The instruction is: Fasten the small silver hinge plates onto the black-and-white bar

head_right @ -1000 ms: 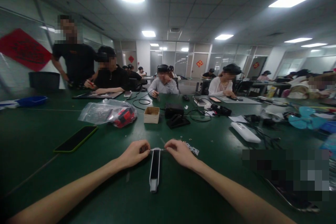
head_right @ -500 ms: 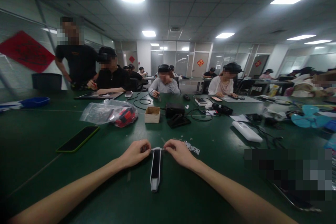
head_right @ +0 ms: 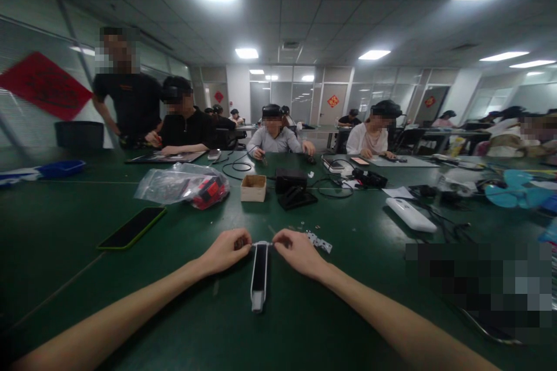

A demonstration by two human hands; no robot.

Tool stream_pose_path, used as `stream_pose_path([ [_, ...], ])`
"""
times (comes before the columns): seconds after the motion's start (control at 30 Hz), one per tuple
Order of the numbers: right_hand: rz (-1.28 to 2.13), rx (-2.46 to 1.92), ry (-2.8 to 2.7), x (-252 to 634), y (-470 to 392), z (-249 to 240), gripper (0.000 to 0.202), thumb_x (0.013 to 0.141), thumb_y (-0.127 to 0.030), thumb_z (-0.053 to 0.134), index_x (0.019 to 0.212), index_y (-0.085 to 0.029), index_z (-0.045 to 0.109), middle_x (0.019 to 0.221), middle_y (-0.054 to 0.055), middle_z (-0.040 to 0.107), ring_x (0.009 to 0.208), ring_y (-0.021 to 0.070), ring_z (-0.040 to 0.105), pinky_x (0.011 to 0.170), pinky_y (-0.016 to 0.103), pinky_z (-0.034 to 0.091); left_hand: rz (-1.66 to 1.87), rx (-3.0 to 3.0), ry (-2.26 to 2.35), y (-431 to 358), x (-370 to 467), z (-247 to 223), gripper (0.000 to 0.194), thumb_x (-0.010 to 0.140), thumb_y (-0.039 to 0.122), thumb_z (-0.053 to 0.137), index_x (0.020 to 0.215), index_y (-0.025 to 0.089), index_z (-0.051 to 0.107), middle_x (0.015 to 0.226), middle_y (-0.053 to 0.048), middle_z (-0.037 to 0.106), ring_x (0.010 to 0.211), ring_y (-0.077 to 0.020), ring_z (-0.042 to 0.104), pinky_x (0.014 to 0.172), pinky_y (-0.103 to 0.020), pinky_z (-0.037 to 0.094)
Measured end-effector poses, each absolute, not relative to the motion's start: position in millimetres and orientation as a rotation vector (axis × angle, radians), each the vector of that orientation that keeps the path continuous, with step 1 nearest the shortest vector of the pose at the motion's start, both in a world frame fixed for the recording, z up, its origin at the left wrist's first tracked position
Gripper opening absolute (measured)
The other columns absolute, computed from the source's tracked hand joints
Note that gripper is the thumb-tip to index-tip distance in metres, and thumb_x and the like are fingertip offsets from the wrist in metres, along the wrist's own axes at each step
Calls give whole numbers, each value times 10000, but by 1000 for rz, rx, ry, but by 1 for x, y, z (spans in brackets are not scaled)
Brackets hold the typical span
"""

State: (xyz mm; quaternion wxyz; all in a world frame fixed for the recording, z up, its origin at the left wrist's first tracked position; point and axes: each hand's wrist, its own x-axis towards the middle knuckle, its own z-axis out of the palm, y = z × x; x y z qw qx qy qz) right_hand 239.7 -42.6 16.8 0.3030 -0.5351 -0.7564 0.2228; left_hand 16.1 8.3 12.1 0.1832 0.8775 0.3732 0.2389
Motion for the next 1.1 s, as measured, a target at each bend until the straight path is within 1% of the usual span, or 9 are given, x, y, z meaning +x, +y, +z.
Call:
stream_pose_path([
  [0.1,594,-1393,-2013,240,-43,17,177,859,-286,538,955,-186,648,891,18,663,732,142,568,637,258,433,667,2476,1055,8,16,13,94,769,178,513,791,163,603,706,11,584,633,-132,531,575,-219,387],
  [0.27,635,-1356,-2009,241,-42,18,173,857,-288,551,959,-186,648,922,18,661,791,151,579,681,265,435,669,2482,1053,9,16,12,94,774,200,523,802,165,606,718,10,588,644,-134,533,584,-224,393],
  [0.4,633,-1355,-2016,243,-39,14,163,844,-288,572,948,-191,652,913,13,661,785,152,575,687,270,428,658,2485,1047,9,16,12,97,781,199,520,806,165,607,727,8,590,655,-135,535,587,-222,393],
  [0.57,662,-1353,-2001,246,-35,8,170,820,-293,605,950,-195,652,891,6,657,744,139,559,653,258,417,680,2475,1039,9,15,11,93,773,187,519,795,163,606,713,11,588,642,-130,531,587,-220,389],
  [0.77,682,-1358,-1974,246,-31,7,158,789,-289,640,906,-184,653,843,2,649,723,138,554,624,250,403,682,2481,1037,11,15,9,93,773,191,517,796,165,603,699,15,580,632,-129,528,573,-217,381],
  [0.9,670,-1341,-1975,243,-32,11,128,786,-276,643,874,-183,650,818,-1,658,736,141,572,651,253,414,676,2489,1045,10,16,10,89,768,186,518,786,164,602,692,13,576,630,-131,528,574,-220,383],
  [1.1,657,-1336,-1986,242,-34,13,131,789,-293,644,867,-188,651,846,2,664,777,150,592,681,263,427,701,2483,1014,11,15,10,94,781,198,520,800,168,607,705,15,581,630,-129,528,573,-218,382],
])
